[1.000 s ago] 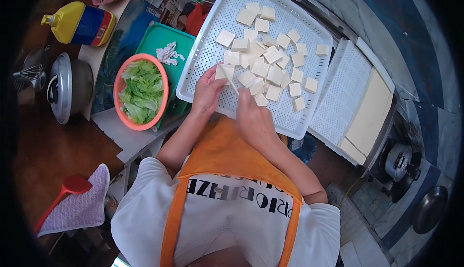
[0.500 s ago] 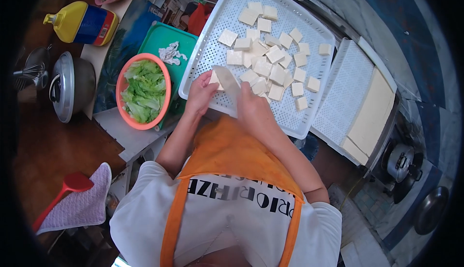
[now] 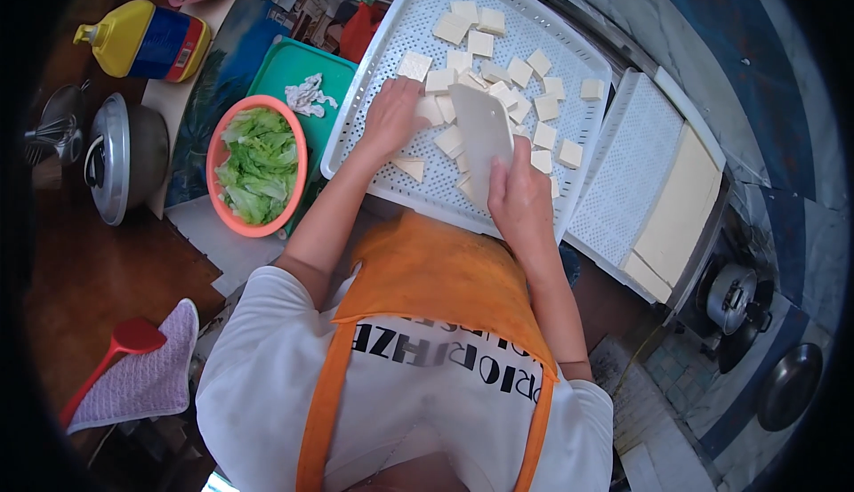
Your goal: The person cuts slices of tofu into triangular pieces using a white plastic scraper and places them onto a white plastic tray. After filling one tray, the person takes a new large block of tofu, cuts it into slices, and continues cutting those slices into triangular pieces.
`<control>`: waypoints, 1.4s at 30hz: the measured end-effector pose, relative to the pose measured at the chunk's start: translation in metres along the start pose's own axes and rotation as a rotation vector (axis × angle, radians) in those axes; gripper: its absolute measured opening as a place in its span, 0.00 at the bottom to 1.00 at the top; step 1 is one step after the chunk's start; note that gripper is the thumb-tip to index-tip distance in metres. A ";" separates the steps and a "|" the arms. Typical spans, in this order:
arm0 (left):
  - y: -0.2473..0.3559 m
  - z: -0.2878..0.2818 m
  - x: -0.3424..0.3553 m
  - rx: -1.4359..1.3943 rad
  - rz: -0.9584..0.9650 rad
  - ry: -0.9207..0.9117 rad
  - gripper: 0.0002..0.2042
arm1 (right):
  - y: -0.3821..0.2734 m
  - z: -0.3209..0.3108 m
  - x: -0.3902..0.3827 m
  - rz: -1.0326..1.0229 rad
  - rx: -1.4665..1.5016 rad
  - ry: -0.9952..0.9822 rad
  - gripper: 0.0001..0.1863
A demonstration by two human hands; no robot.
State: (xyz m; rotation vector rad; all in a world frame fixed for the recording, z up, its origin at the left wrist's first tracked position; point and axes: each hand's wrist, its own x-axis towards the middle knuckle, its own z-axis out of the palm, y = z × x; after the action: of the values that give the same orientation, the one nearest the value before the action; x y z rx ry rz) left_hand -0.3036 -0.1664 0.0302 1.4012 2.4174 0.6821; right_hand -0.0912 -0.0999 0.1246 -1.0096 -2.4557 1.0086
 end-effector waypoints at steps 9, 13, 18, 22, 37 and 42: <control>-0.009 0.005 -0.034 -1.025 -0.494 0.072 0.18 | -0.019 0.014 -0.004 -0.208 -0.100 0.046 0.12; 0.005 -0.005 -0.040 -1.488 -0.565 0.126 0.20 | -0.026 0.028 -0.001 -0.316 -0.136 0.001 0.15; 0.010 -0.008 -0.045 -1.694 -0.543 0.163 0.20 | -0.035 0.033 0.000 -0.341 -0.189 -0.056 0.14; 0.012 -0.010 -0.047 -1.684 -0.533 0.149 0.20 | -0.036 0.034 0.001 -0.343 -0.208 -0.109 0.16; -0.019 -0.011 -0.047 -0.220 -0.066 0.424 0.25 | 0.001 0.035 0.008 -0.204 0.005 -0.153 0.12; 0.005 -0.013 0.018 -0.142 0.092 0.141 0.24 | 0.002 0.002 0.017 -0.059 -0.100 0.006 0.11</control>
State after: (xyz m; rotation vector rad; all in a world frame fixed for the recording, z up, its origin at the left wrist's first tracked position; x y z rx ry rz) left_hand -0.3150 -0.1520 0.0435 1.4577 2.3654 0.9855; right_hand -0.1034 -0.0878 0.1220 -0.9626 -2.5373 0.8705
